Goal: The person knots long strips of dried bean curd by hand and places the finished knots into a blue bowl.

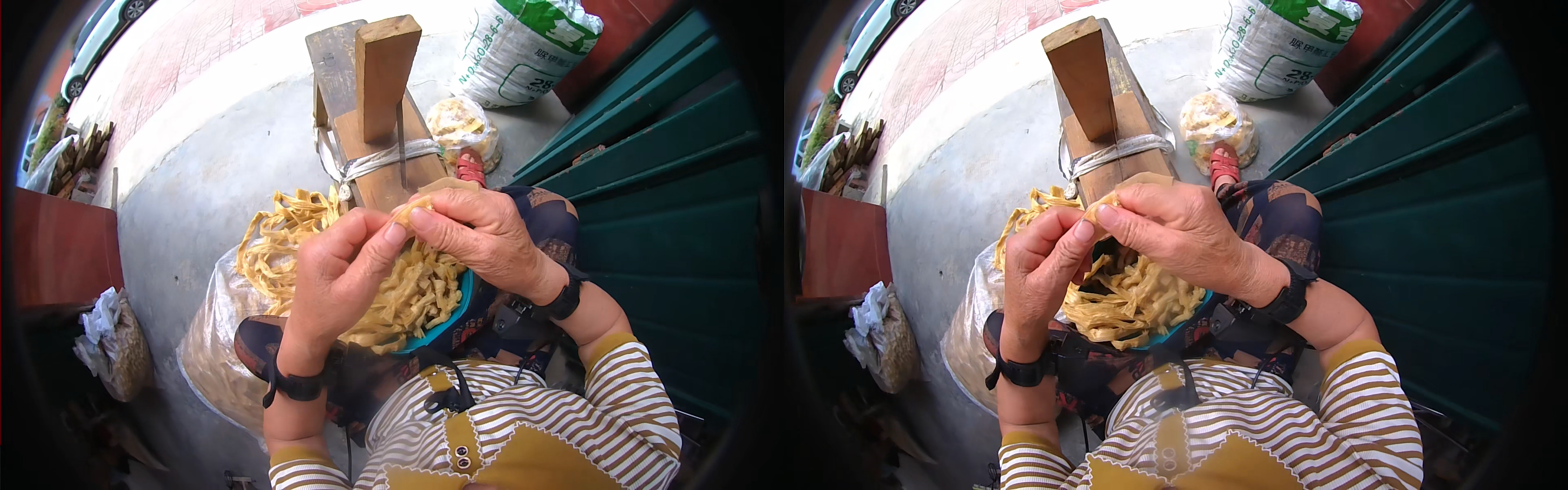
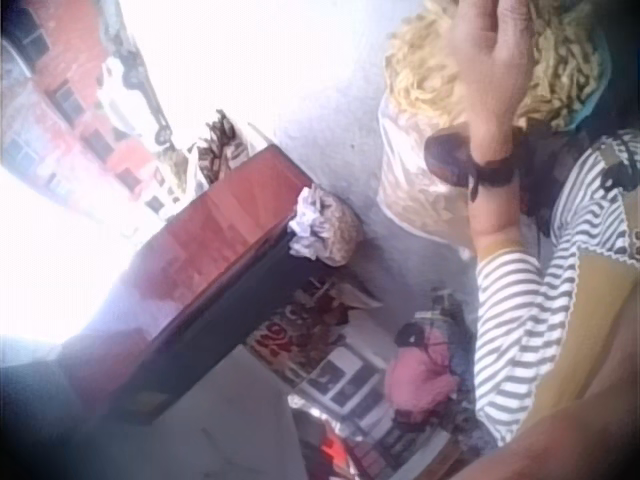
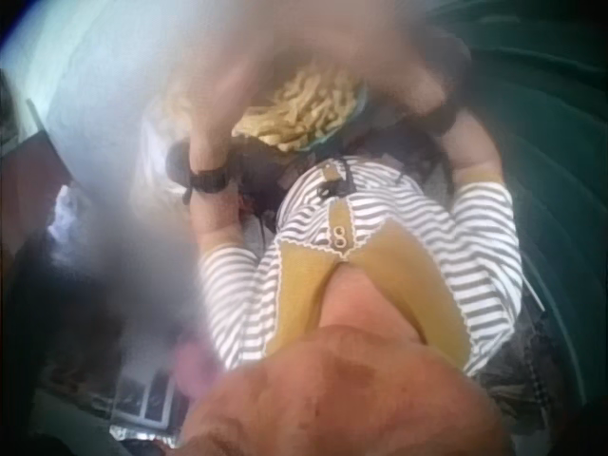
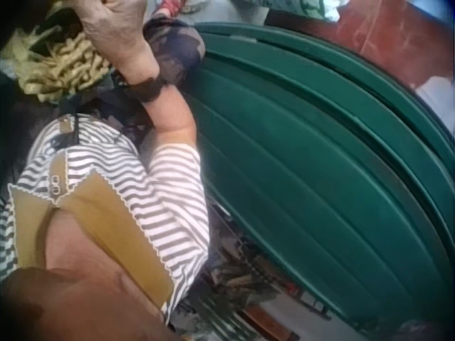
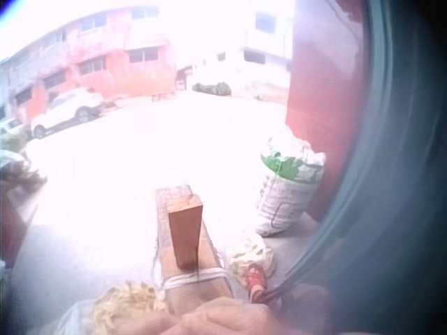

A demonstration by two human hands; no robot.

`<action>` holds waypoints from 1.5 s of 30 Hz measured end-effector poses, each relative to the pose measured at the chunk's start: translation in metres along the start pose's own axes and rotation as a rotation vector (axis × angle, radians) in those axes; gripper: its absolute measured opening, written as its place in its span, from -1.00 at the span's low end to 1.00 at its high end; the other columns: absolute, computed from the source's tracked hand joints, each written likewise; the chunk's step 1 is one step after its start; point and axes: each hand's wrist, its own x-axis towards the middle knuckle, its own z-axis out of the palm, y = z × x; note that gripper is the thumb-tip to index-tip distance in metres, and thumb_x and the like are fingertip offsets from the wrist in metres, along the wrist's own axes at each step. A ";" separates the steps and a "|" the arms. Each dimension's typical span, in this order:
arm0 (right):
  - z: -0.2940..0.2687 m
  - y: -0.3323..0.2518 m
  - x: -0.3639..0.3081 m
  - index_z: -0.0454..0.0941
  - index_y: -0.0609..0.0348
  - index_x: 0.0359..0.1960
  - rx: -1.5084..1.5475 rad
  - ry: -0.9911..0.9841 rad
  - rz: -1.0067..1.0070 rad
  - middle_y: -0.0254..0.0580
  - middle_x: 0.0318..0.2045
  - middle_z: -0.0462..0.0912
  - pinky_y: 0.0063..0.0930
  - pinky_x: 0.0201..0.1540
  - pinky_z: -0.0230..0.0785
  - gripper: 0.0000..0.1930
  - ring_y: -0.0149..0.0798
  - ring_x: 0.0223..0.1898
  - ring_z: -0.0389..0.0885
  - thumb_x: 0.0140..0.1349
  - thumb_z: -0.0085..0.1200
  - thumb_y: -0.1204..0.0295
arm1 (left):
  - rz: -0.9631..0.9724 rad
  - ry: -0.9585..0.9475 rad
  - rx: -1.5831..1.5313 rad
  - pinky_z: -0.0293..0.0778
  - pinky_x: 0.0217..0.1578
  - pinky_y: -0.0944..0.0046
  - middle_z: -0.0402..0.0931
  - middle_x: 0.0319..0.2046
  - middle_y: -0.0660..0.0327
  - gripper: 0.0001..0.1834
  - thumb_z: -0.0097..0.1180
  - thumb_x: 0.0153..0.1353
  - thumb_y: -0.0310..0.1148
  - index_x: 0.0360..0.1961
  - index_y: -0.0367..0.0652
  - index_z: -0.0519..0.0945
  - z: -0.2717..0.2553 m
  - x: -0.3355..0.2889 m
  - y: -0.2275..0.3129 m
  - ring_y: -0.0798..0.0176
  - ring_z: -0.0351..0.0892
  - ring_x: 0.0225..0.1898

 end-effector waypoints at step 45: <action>0.039 -0.010 -0.076 0.53 0.46 -0.09 0.895 -0.178 0.164 -0.08 0.29 0.22 -0.43 0.26 0.04 -0.71 -0.29 0.27 0.19 0.29 -0.05 0.46 | -0.145 0.028 -0.757 0.44 -0.35 0.49 0.55 -0.31 0.19 -0.72 0.10 0.06 -0.58 -0.17 -0.24 0.40 0.020 -0.059 -0.023 0.45 0.54 -0.32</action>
